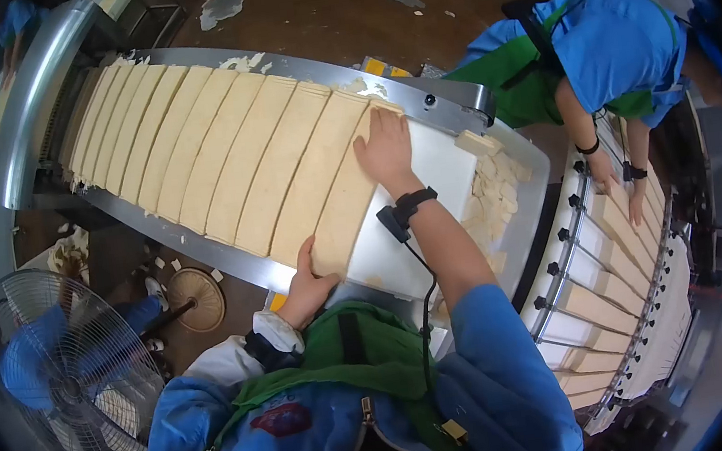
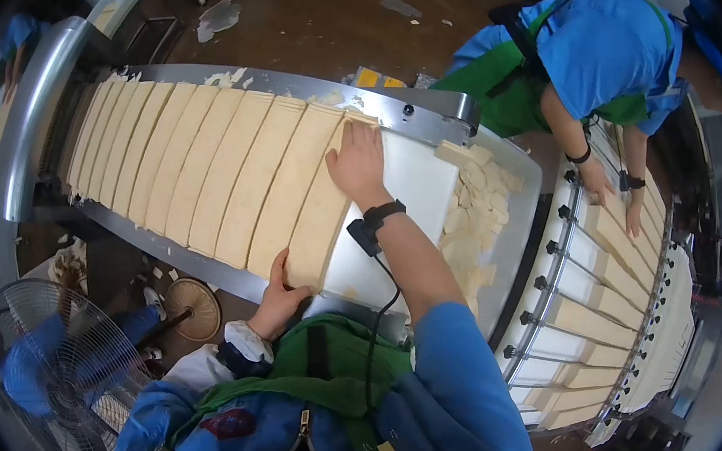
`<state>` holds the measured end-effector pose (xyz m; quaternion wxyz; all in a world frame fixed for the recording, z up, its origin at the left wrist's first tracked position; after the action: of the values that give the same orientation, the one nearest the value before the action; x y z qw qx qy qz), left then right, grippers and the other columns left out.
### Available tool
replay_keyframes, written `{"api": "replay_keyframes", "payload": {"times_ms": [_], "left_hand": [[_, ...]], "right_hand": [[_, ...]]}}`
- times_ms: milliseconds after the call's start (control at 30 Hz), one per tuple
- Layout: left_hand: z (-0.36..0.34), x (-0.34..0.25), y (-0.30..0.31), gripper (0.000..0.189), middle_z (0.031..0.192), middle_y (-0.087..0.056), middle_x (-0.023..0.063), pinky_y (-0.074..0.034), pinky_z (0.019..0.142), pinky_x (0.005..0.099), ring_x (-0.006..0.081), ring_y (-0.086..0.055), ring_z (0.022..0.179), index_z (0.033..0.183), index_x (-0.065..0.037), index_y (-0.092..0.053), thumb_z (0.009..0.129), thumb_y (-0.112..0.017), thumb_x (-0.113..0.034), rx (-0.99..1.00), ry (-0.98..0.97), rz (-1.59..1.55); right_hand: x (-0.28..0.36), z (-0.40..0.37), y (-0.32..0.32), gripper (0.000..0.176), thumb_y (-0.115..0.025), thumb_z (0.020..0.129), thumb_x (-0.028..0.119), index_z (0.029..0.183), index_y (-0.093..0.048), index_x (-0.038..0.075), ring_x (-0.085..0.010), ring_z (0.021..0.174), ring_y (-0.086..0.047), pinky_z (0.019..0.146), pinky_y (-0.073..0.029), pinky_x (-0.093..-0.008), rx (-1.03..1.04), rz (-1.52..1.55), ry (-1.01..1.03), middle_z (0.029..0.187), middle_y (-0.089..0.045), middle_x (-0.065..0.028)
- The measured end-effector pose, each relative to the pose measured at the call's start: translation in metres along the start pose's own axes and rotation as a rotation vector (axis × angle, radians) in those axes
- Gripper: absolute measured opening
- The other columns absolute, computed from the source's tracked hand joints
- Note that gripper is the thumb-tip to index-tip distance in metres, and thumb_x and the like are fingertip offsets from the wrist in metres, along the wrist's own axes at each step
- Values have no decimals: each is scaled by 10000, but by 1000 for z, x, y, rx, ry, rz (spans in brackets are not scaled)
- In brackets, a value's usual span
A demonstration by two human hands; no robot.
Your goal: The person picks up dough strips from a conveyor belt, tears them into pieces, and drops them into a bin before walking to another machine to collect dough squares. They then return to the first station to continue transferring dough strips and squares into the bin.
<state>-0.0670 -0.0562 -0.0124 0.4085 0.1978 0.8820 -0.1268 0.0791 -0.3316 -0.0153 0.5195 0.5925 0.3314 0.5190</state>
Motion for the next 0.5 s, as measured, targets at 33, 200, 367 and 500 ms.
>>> {"api": "replay_keyframes", "payload": {"times_ms": [33, 200, 367, 500], "left_hand": [[-2, -7, -1, 995, 1225, -636, 130, -540, 816, 308, 195, -639, 954, 1632, -135, -205, 804, -746, -28, 12, 20, -12], [-3, -20, -13, 951, 1320, -580, 136, -531, 884, 305, 213, -622, 1078, 1608, -102, -212, 819, -732, 8, 52, 88, -59], [-3, -22, -28, 962, 1237, -647, 222, -548, 912, 377, 319, -674, 1067, 1580, -93, -256, 780, -790, -130, 95, -60, 256], [5, -37, -43, 988, 1067, -707, 290, -568, 879, 480, 442, -706, 998, 1550, -109, -314, 726, -837, -263, 152, -282, 669]], "right_hand": [[5, 5, 9, 641, -637, 888, 340, 1371, -535, -69, -353, 1353, -468, 1223, -260, -519, 42, -6, -31, 1375, -554, -215], [15, 36, 21, 709, -697, 748, 421, 1288, -601, -27, -318, 1314, -489, 1177, -304, -535, 196, -90, -277, 1296, -596, -167], [-33, -4, 57, 725, -689, 754, 469, 1295, -618, -9, -305, 1363, -462, 1141, -318, -616, 230, -169, -398, 1345, -583, -176], [-138, -77, 87, 874, -749, 700, 583, 1326, -587, -7, -363, 1212, -629, 1043, -492, -492, 267, 67, -606, 1239, -680, -192]]}}
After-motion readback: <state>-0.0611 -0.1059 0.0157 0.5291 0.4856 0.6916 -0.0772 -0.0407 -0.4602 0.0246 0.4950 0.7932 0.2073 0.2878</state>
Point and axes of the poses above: each hand's wrist, its own z-axis towards the middle knuckle, its own y-axis out of the back of the hand, x = y × z, the point moved 1 cm from there along z, towards the middle knuckle
